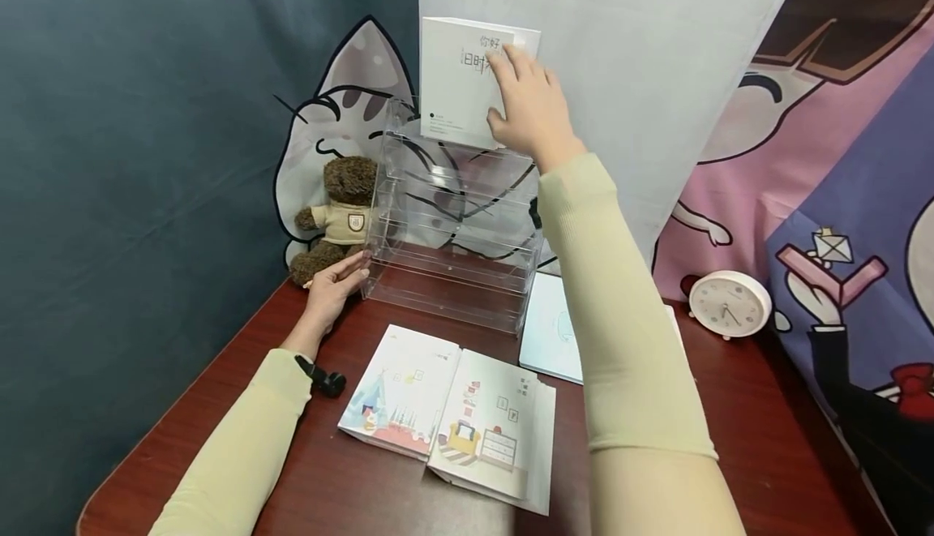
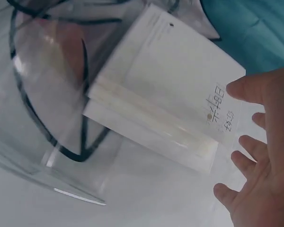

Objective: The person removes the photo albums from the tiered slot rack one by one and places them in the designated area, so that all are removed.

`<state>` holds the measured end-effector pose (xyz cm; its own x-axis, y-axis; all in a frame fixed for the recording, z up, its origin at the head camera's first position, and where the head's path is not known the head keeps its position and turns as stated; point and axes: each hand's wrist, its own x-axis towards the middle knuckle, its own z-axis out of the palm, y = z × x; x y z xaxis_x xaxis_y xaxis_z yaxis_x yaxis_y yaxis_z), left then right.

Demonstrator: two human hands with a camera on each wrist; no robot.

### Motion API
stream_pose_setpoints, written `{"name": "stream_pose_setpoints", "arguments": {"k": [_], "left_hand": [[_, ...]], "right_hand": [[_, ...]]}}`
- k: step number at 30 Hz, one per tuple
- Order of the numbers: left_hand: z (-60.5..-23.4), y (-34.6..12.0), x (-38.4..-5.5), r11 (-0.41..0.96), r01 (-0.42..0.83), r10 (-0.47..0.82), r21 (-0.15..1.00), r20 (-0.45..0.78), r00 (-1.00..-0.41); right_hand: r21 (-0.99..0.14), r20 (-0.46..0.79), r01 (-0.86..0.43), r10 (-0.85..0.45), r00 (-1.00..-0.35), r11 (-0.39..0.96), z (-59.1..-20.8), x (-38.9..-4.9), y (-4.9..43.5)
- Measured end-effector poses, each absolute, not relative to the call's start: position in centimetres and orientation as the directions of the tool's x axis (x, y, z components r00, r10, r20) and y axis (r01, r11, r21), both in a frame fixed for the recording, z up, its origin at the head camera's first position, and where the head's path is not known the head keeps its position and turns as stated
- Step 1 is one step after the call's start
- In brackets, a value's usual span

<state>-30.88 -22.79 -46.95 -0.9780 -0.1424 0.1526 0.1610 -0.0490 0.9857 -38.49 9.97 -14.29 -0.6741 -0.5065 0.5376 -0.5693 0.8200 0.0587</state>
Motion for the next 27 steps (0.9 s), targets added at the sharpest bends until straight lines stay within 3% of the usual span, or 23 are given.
{"name": "stream_pose_setpoints", "arguments": {"k": [6,10,21,27], "left_hand": [[-47.1,-22.8,-30.9,-0.049,0.177,-0.145,0.983,0.168,-0.975],[-47.2,-23.0,-31.0,-0.019,0.177,-0.15,0.984,0.172,-0.973],[-46.4,-23.4,-31.2,-0.048,0.228,-0.158,0.973,0.218,-0.963],[-46.3,-23.7,-31.3,-0.076,0.24,-0.158,0.968,0.226,-0.961]], "right_hand": [[0.068,0.421,-0.438,-0.424,-0.802,0.896,-12.0,-40.1,8.6],[0.051,0.379,-0.402,-0.39,-0.839,0.914,-11.3,-40.6,8.2],[-0.077,0.539,-0.428,-0.323,-0.778,0.901,-10.8,-39.2,6.9],[-0.072,0.599,-0.463,-0.333,-0.729,0.883,-10.6,-38.4,6.5]]}}
